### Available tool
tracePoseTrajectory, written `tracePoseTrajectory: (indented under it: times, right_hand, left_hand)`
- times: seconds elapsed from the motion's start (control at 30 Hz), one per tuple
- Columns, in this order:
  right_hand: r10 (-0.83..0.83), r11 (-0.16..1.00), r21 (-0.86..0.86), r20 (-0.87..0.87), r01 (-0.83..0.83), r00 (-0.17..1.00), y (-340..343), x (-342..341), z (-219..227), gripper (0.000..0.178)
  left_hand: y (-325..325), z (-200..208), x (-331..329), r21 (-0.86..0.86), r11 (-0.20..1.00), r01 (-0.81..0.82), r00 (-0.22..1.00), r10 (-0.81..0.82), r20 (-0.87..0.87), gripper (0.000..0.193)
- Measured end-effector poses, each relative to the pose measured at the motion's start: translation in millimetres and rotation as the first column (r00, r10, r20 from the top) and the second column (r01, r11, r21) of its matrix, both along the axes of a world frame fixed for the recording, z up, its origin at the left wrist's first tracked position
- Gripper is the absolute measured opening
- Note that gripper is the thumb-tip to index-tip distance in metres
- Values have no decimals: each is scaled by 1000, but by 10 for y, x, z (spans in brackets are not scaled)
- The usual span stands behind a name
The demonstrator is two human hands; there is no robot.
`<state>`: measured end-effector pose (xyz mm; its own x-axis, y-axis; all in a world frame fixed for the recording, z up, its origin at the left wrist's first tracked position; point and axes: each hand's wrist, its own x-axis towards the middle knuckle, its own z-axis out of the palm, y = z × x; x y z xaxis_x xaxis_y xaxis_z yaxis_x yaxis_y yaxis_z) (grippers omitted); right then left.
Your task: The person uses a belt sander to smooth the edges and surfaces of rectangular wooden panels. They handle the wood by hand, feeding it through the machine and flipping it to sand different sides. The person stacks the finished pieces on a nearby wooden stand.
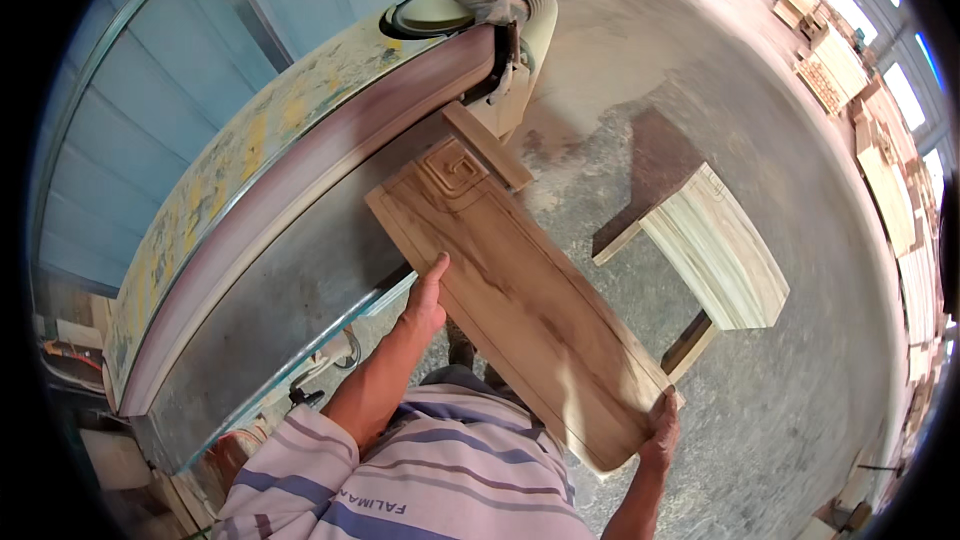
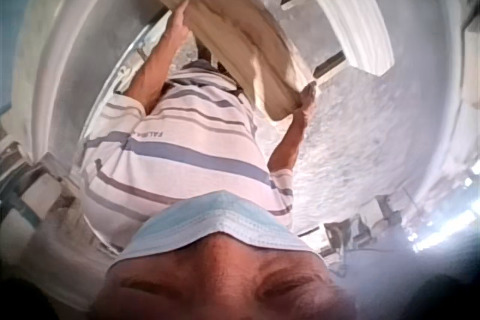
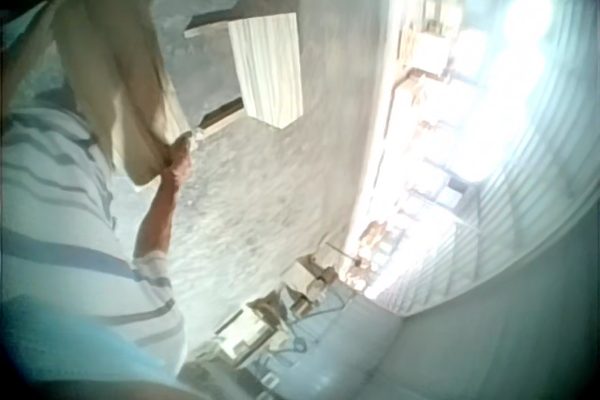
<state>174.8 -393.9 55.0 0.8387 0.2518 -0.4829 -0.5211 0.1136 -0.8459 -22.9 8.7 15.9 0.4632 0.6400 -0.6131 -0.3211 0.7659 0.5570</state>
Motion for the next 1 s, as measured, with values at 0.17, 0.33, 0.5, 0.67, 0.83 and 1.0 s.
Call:
tracePoseTrajectory:
  times: [0.17,0.33,0.5,0.67,0.83,1.0]
  right_hand:
    - [31,998,47,-14,-30,999,275,-18,-8,51]
    - [29,993,114,-60,-22,998,379,35,-171,50]
    - [115,976,194,-93,-96,989,492,59,-173,56]
    - [61,980,197,-120,-37,991,636,-9,-191,56]
    - [61,982,186,-132,-36,989,808,-43,-73,51]
    - [66,992,118,-168,-47,984,839,-29,-73,50]
  left_hand:
    - [-191,-79,80,4,1000,-5,1000,5,-28,62]
    - [-290,172,269,-111,994,-6,995,-4,-96,62]
    - [-177,196,300,-55,997,-58,988,49,-144,60]
    - [-38,-22,250,-55,997,-54,986,44,-161,62]
    - [64,79,260,-66,997,-41,989,31,-144,64]
    - [79,49,256,-79,996,-40,980,24,-198,64]
